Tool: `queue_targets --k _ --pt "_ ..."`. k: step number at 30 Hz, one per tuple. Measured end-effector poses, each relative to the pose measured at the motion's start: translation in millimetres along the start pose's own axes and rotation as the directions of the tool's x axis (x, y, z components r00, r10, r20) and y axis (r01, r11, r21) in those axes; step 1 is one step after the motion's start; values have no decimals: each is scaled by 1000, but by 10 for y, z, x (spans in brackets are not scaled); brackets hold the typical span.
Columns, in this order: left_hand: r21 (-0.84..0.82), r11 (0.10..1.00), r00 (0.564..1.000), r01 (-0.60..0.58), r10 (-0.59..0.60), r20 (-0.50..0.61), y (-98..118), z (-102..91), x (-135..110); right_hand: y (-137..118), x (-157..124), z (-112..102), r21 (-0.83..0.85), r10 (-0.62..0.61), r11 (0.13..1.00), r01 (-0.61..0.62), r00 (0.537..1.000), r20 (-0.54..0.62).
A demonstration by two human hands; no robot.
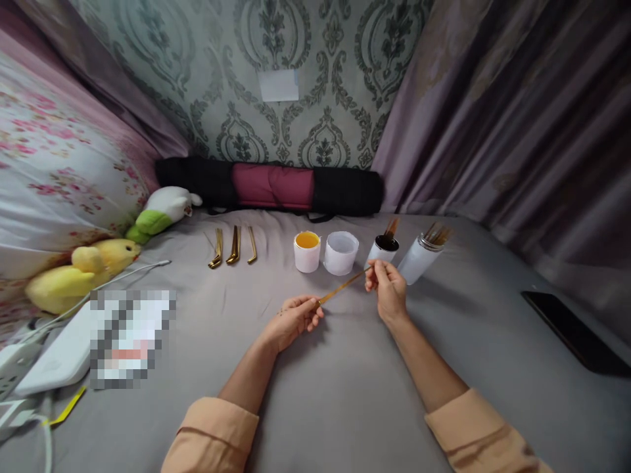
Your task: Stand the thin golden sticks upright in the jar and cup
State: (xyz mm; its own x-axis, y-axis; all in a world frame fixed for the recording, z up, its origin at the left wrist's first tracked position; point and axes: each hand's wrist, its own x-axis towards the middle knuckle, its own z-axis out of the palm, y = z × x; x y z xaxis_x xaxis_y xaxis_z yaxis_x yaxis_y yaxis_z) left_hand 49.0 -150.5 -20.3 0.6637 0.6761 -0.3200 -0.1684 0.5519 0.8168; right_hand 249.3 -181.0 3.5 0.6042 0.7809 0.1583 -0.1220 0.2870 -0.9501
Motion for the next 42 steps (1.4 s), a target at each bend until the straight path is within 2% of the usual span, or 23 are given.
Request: queue_targets --k 13,22,29,33,42 --pt "-36 999 999 -30 30 17 -9 4 -5 -138 -63 -69 -4 75 997 -75 997 -8" --pt "-73 997 1000 -15 15 3 15 15 -34 -299 -52 -86 -39 67 997 -68 997 -25" --pt "-254 967 996 15 -37 -81 79 -65 -31 -573 99 -262 -47 20 999 -23 998 -68" --pt "-369 929 997 13 -39 -65 75 -131 0 -797 202 -390 -75 -35 997 27 993 -109" --pt "-460 887 995 33 -72 -66 119 -124 -24 -1185 375 -552 -141 -135 984 109 973 -189"
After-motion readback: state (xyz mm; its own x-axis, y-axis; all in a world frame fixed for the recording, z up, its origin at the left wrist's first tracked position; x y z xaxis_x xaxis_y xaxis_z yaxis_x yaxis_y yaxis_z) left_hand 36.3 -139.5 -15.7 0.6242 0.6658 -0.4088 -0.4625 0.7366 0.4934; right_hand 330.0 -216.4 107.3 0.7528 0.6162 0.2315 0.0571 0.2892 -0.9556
